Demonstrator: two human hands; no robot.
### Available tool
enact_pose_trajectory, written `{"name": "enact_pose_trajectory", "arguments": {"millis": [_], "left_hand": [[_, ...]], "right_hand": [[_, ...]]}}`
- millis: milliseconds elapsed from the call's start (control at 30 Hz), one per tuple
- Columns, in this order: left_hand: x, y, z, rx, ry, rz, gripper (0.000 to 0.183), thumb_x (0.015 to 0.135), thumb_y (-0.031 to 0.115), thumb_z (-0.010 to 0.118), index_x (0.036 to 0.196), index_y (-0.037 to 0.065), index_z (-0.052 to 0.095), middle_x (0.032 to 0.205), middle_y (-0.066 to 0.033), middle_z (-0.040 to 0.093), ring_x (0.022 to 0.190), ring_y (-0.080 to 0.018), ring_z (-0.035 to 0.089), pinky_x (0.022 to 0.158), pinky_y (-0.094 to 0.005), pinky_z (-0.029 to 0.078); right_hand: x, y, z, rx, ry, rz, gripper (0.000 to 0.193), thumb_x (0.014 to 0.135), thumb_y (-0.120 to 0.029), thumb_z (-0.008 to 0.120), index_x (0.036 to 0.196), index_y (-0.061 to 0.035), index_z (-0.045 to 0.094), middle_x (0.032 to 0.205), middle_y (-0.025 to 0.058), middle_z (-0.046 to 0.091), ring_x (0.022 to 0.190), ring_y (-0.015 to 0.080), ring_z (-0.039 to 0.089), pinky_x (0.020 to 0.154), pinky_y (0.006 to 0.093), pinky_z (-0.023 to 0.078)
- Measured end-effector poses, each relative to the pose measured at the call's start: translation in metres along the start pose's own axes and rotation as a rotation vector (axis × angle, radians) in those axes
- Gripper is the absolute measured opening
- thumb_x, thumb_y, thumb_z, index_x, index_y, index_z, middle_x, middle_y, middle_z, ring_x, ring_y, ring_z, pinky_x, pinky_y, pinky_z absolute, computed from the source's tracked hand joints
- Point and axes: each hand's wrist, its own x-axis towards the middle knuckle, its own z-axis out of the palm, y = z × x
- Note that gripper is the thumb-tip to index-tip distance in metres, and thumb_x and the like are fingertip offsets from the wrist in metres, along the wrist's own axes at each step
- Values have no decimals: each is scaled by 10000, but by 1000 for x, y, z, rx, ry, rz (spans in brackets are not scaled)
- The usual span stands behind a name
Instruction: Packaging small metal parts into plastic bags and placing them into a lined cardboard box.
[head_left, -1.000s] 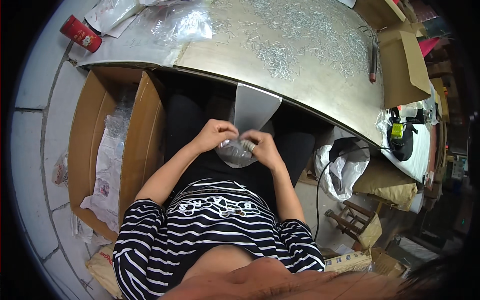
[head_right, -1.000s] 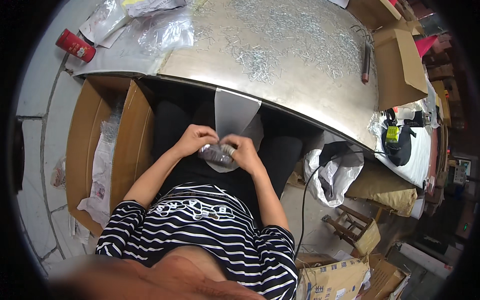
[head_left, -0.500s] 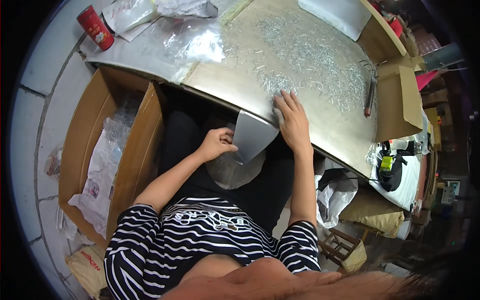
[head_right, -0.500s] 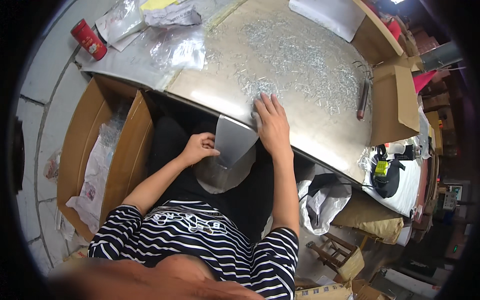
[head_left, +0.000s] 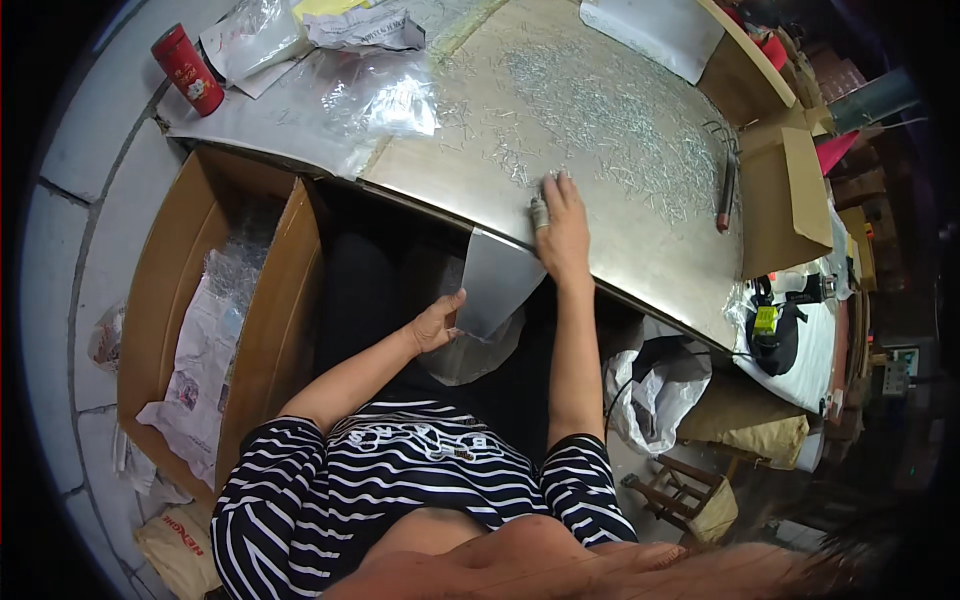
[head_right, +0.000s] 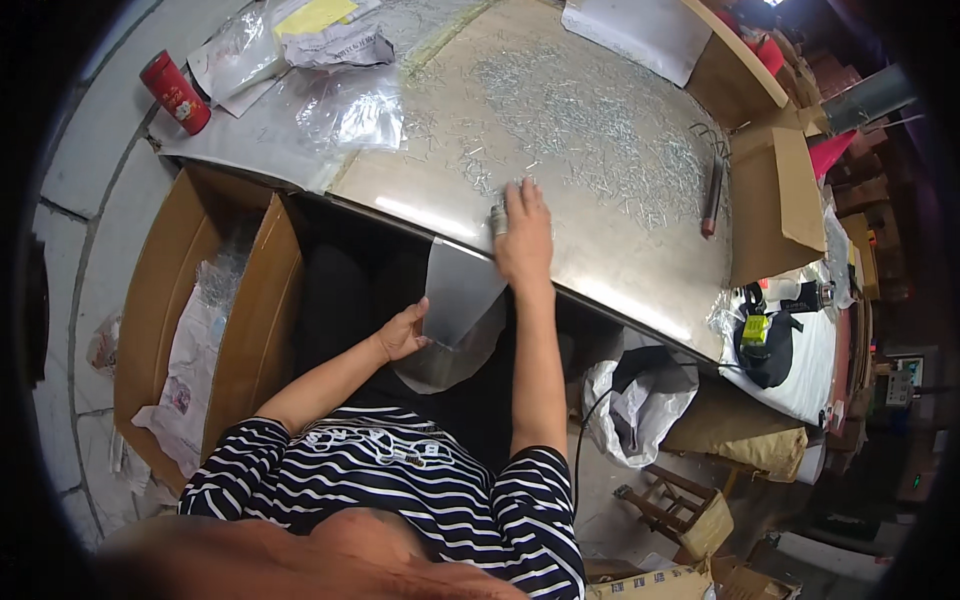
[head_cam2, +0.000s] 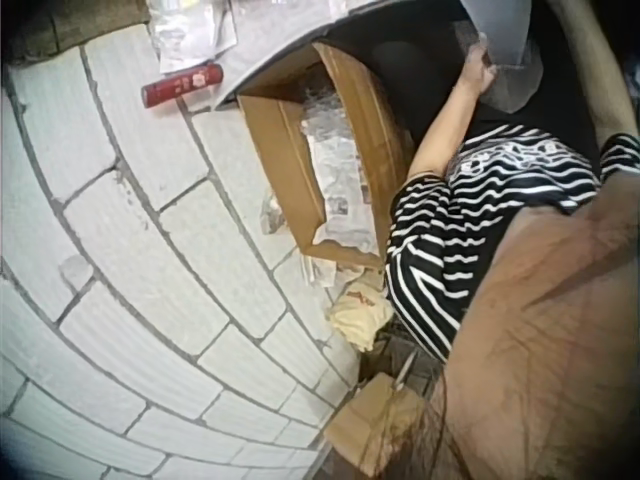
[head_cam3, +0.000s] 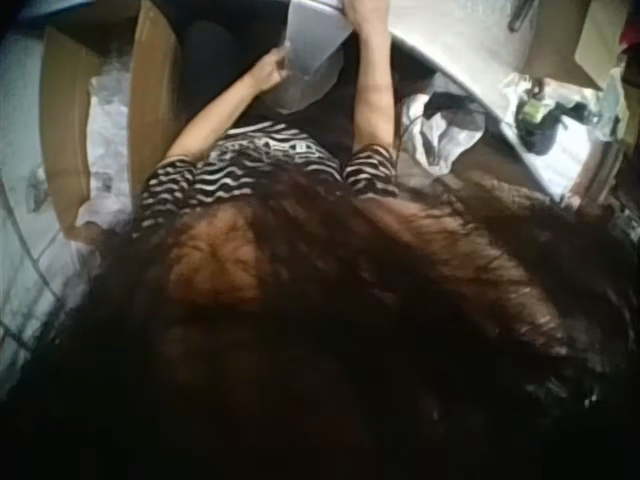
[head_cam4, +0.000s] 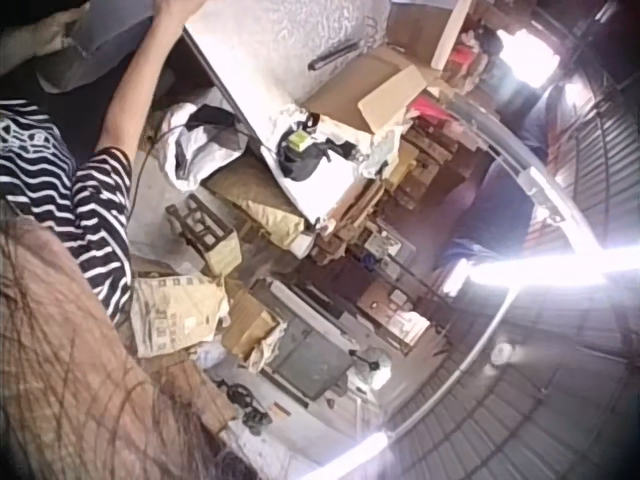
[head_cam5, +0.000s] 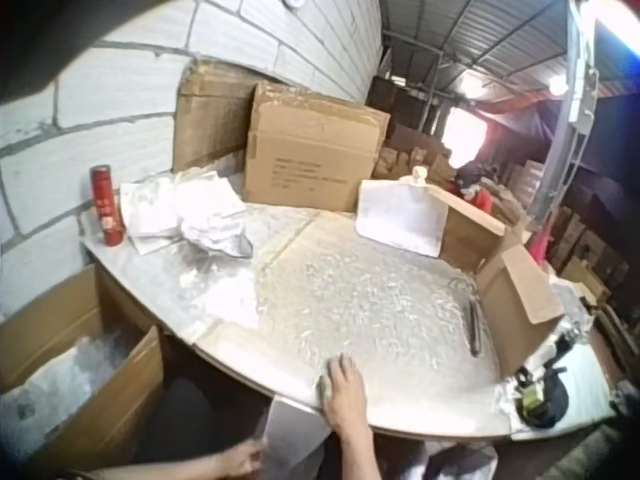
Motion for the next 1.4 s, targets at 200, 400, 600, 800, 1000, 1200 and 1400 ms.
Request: {"name": "enact_pose_trajectory", "arguments": {"millis": [200, 400, 600, 800, 1000, 1200, 1400], "left_hand": [[15, -5, -85, -347, -453, -220, 874, 937, 678, 248, 1122, -93, 615, 1074, -219, 667, 928, -307, 672, 818, -348, 535], [-11, 9, -11, -128, -226, -265, 885, 923, 691, 221, 1316, -58, 480, 1260, -245, 567, 1176, -382, 550, 1012, -449, 437], [-17, -2, -18, -223, -297, -266, 860, 906, 687, 296, 1435, 12, 349, 1403, -218, 455, 1296, -341, 457, 1085, -483, 358], [-23, 2, -10, 208, -231, -148, 459, 865, 238, 699, 1236, 18, 542, 1131, -105, 643, 986, -199, 654, 801, -360, 566], [-25, 7, 6, 451, -41, -183, 408, 733, 24, 764, 1111, 1, 612, 977, -40, 676, 841, -128, 648, 731, -276, 551], [-20, 0, -11, 682, -82, -121, 358, 690, -61, 740, 1035, -5, 660, 961, -17, 675, 850, -105, 620, 785, -246, 495], [-25, 17, -11, 571, -113, -154, 325, 661, -126, 669, 969, -22, 649, 836, 8, 635, 762, -94, 577, 716, -234, 466]], "right_hand": [[-56, -58, -34, 9, -67, 65, 412, 871, -51, 530, 1278, 9, 515, 1376, 208, 474, 1327, 376, 387, 1091, 422, 336], [-107, -63, -56, 266, 42, 114, 294, 842, 82, 556, 1119, 9, 625, 1184, 171, 628, 1120, 313, 603, 947, 334, 466], [-138, -66, -47, 447, -62, 191, 315, 810, 122, 541, 1092, 12, 628, 1087, 160, 658, 1022, 282, 644, 893, 316, 486], [-154, -71, -10, 424, -356, 32, 445, 740, 118, 465, 1143, -9, 601, 1125, 207, 623, 1091, 374, 584, 941, 423, 465], [-109, -61, -24, 421, 44, 76, 346, 752, 97, 557, 1074, -8, 629, 1053, 185, 644, 1023, 363, 612, 884, 393, 493], [-51, -50, -11, -132, -20, -47, 411, 880, -132, 593, 1283, -75, 537, 1383, 158, 468, 1310, 420, 370, 1103, 461, 301], [-106, -84, -41, 253, 19, 19, 496, 707, 165, 454, 1150, -3, 601, 1236, 164, 587, 1216, 333, 523, 1015, 384, 428]]}}
